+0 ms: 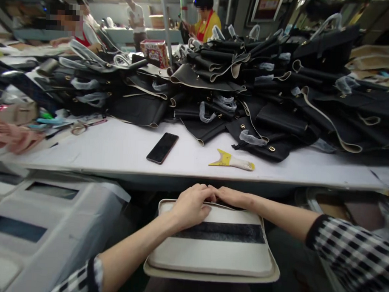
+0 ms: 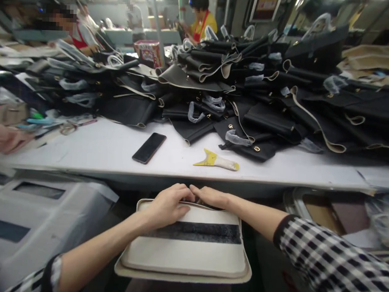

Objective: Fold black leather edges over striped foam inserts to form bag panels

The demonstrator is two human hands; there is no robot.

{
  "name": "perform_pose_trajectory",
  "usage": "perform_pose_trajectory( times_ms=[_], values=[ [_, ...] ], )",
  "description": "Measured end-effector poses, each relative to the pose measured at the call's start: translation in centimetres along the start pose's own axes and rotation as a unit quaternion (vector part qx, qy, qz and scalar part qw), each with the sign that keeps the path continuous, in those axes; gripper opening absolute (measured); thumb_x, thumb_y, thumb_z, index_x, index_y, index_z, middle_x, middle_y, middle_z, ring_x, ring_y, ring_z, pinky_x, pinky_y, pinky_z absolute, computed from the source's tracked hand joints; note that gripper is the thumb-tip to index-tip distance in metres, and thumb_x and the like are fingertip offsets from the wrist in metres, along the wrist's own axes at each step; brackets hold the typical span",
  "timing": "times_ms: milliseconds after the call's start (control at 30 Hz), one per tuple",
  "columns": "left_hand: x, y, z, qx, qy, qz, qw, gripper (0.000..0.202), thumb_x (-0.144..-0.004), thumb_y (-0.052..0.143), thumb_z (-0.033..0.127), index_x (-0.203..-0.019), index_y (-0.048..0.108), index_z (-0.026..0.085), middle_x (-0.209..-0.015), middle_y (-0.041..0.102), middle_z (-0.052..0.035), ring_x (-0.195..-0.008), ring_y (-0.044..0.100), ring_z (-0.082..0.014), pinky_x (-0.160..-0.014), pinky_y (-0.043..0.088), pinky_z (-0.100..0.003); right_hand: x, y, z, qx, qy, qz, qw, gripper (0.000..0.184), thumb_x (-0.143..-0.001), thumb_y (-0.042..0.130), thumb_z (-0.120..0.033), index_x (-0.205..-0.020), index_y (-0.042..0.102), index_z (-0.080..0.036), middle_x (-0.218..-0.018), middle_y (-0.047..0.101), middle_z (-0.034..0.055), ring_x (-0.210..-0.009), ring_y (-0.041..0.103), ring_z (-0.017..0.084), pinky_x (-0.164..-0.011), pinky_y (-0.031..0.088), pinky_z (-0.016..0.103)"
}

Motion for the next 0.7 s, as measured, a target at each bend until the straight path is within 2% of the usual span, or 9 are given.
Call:
perform_pose_trajectory(
  times_ms=[100,233,300,433,500,567,700],
  values=[
    [1.1,-1.4,-2.0,0.020,-0.073,-0.013,0.997,0.016,-0.073,0.061,0.021,-0.087,0.067,0.025,-0.088,0.066,0.0022,-0.083,0.059,-0.0170,-0.071,0.044,-0.026,0.2,0.5,-0.5,0.040,-0.001,-0.012,0.999,0.072,-0.097,0.021,-0.063,-0.093,0.075,-0.015,-0.087,0.073,0.0071,-0.083,0.066,0.021,-0.083,0.048,0.030],
    [1.2,-1.5,-2.9,0.022,-0.121,-0.030,0.992,0.014,-0.070,0.063,0.024,-0.082,0.070,0.027,-0.084,0.069,0.0044,-0.076,0.061,-0.0162,-0.061,0.038,-0.025,0.7,0.7,-1.6,0.100,-0.001,0.012,0.995,0.069,-0.098,0.021,-0.061,-0.092,0.075,-0.017,-0.091,0.073,0.0073,-0.086,0.066,0.023,-0.083,0.045,0.031],
    [1.2,-1.2,-3.1,0.016,-0.109,-0.018,0.994,0.014,-0.070,0.064,0.023,-0.082,0.071,0.028,-0.084,0.069,0.0043,-0.077,0.062,-0.0165,-0.062,0.039,-0.025,0.9,0.8,-1.9,0.133,0.007,0.029,0.991,0.070,-0.097,0.020,-0.061,-0.086,0.074,-0.018,-0.086,0.073,0.0073,-0.083,0.065,0.023,-0.079,0.044,0.031],
    [2.0,-0.8,-3.5,0.015,-0.015,0.032,0.999,0.012,-0.079,0.065,0.026,-0.086,0.075,0.026,-0.095,0.070,0.0023,-0.091,0.063,-0.0169,-0.075,0.044,-0.025,0.8,1.1,-2.3,0.196,0.023,0.065,0.978,0.071,-0.097,0.019,-0.063,-0.077,0.072,-0.020,-0.077,0.071,0.0079,-0.076,0.065,0.024,-0.071,0.040,0.031],
    [2.4,-0.8,-3.7,0.010,0.020,0.035,0.999,0.014,-0.083,0.064,0.029,-0.091,0.076,0.026,-0.098,0.071,0.0015,-0.093,0.064,-0.0167,-0.079,0.044,-0.025,0.6,1.4,-2.7,0.221,0.024,0.074,0.972,0.071,-0.097,0.018,-0.063,-0.078,0.071,-0.021,-0.079,0.072,0.0077,-0.077,0.065,0.024,-0.070,0.038,0.031],
    [2.8,-1.0,-3.9,0.001,0.032,0.029,0.999,0.017,-0.085,0.063,0.030,-0.094,0.077,0.026,-0.099,0.071,0.0009,-0.092,0.065,-0.0171,-0.079,0.045,-0.025,0.5,1.7,-3.3,0.243,0.022,0.077,0.967,0.069,-0.098,0.016,-0.061,-0.083,0.072,-0.022,-0.086,0.073,0.0074,-0.083,0.066,0.025,-0.070,0.038,0.030],
    [3.5,-2.2,-5.0,0.007,0.017,0.013,1.000,0.019,-0.084,0.063,0.027,-0.098,0.077,0.029,-0.103,0.072,0.0023,-0.092,0.066,-0.0176,-0.079,0.046,-0.025,0.1,2.6,-4.3,0.278,0.030,0.079,0.957,0.071,-0.098,0.014,-0.060,-0.088,0.073,-0.022,-0.093,0.074,0.0107,-0.089,0.067,0.028,-0.071,0.039,0.032]
  ],
)
Point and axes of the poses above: each hand's wrist, its own x-axis away from the middle knuckle, its own y-axis out of the palm, z = x × y, the point moved 2 cm from there along -x, towards the middle knuckle
